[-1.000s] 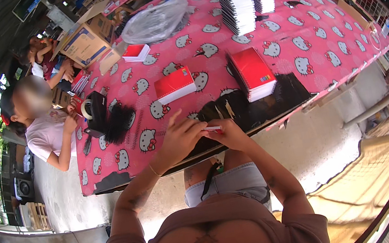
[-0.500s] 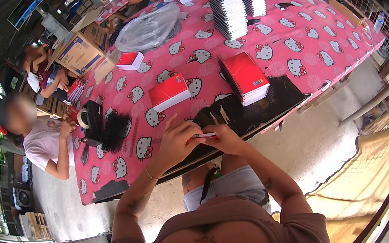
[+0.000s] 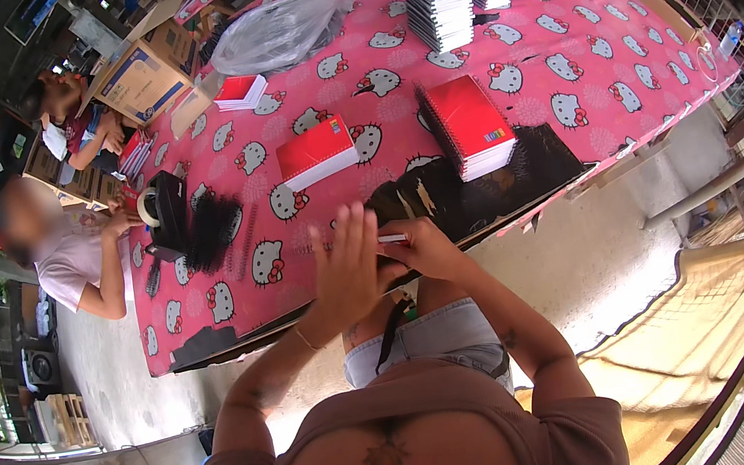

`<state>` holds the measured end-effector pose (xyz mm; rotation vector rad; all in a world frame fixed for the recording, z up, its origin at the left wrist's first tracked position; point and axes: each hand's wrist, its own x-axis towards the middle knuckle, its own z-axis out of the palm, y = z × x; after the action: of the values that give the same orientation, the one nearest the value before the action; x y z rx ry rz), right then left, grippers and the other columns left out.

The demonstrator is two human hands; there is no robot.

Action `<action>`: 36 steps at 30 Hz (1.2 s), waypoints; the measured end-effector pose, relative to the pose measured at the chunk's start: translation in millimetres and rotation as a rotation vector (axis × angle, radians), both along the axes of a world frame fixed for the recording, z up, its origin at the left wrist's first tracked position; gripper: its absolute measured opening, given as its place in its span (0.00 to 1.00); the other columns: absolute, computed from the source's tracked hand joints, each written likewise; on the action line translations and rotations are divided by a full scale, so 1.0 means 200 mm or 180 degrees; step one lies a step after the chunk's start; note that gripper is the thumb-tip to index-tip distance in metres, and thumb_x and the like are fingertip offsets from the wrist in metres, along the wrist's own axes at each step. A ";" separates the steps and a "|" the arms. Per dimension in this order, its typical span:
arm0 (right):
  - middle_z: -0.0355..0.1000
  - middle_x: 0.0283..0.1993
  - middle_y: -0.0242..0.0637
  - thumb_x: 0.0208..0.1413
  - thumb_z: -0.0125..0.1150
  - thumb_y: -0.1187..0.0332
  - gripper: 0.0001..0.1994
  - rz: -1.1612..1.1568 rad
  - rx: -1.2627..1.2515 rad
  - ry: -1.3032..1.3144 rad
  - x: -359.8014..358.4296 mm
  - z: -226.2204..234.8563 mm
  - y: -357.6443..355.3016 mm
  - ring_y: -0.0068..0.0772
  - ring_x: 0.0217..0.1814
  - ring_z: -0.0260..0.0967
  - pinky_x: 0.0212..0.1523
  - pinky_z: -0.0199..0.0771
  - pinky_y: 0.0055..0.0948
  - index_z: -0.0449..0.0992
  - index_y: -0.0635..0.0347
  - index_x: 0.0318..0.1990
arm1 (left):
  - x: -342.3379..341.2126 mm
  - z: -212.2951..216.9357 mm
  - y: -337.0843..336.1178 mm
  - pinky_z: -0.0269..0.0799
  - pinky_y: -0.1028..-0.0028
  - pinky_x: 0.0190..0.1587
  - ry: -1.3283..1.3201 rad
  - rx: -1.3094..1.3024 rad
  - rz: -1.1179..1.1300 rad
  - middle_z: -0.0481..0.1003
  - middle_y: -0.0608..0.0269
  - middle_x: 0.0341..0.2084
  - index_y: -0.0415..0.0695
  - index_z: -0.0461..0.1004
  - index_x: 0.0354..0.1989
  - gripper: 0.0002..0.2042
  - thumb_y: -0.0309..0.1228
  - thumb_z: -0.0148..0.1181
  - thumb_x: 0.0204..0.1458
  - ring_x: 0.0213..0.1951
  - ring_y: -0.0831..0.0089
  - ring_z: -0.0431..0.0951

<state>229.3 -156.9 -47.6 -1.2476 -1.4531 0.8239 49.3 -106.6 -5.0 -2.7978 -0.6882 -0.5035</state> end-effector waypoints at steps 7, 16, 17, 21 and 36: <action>0.79 0.37 0.49 0.51 0.65 0.74 0.14 0.0016 0.0068 0.0051 0.01 0.00 0.01 0.41 0.39 0.80 0.40 0.77 0.33 0.79 0.65 0.47 | 0.05 -0.03 -0.02 0.43 0.36 0.66 -0.0081 0.0199 0.0102 0.58 0.36 0.66 0.30 0.62 0.64 0.40 0.60 0.37 0.62 0.70 0.44 0.56; 0.78 0.35 0.51 0.49 0.69 0.74 0.14 -0.0073 0.0029 -0.0161 0.00 0.01 0.03 0.50 0.36 0.79 0.35 0.76 0.36 0.79 0.66 0.45 | 0.05 0.06 0.09 0.39 0.39 0.69 -0.0902 -0.0429 -0.0238 0.75 0.52 0.53 0.38 0.71 0.57 0.22 0.43 0.50 0.64 0.59 0.55 0.72; 0.78 0.35 0.50 0.49 0.69 0.74 0.13 -0.0098 -0.0081 -0.0254 0.00 0.01 0.02 0.49 0.35 0.79 0.35 0.76 0.35 0.79 0.66 0.43 | 0.05 0.05 0.10 0.38 0.41 0.70 -0.0947 -0.0537 -0.0431 0.78 0.59 0.47 0.41 0.74 0.52 0.16 0.37 0.55 0.62 0.53 0.60 0.76; 0.79 0.35 0.50 0.51 0.68 0.73 0.12 0.0077 0.0210 -0.0042 0.00 -0.02 0.03 0.47 0.36 0.80 0.36 0.76 0.35 0.79 0.67 0.42 | 0.02 0.00 0.11 0.39 0.40 0.69 -0.0904 -0.0721 -0.0654 0.74 0.56 0.52 0.41 0.72 0.54 0.20 0.42 0.57 0.60 0.55 0.57 0.74; 0.79 0.38 0.44 0.49 0.70 0.72 0.13 -0.0554 0.0775 -0.0476 0.04 0.12 -0.03 0.48 0.41 0.78 0.40 0.76 0.34 0.79 0.62 0.43 | 0.03 0.04 0.09 0.58 0.51 0.63 -0.0926 -0.0811 -0.0493 0.76 0.62 0.40 0.45 0.73 0.47 0.11 0.34 0.59 0.58 0.44 0.63 0.76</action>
<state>237.2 -163.5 -24.4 -1.2481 -1.4891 0.4307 54.6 -87.8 2.2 -3.0656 -0.6312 -0.9270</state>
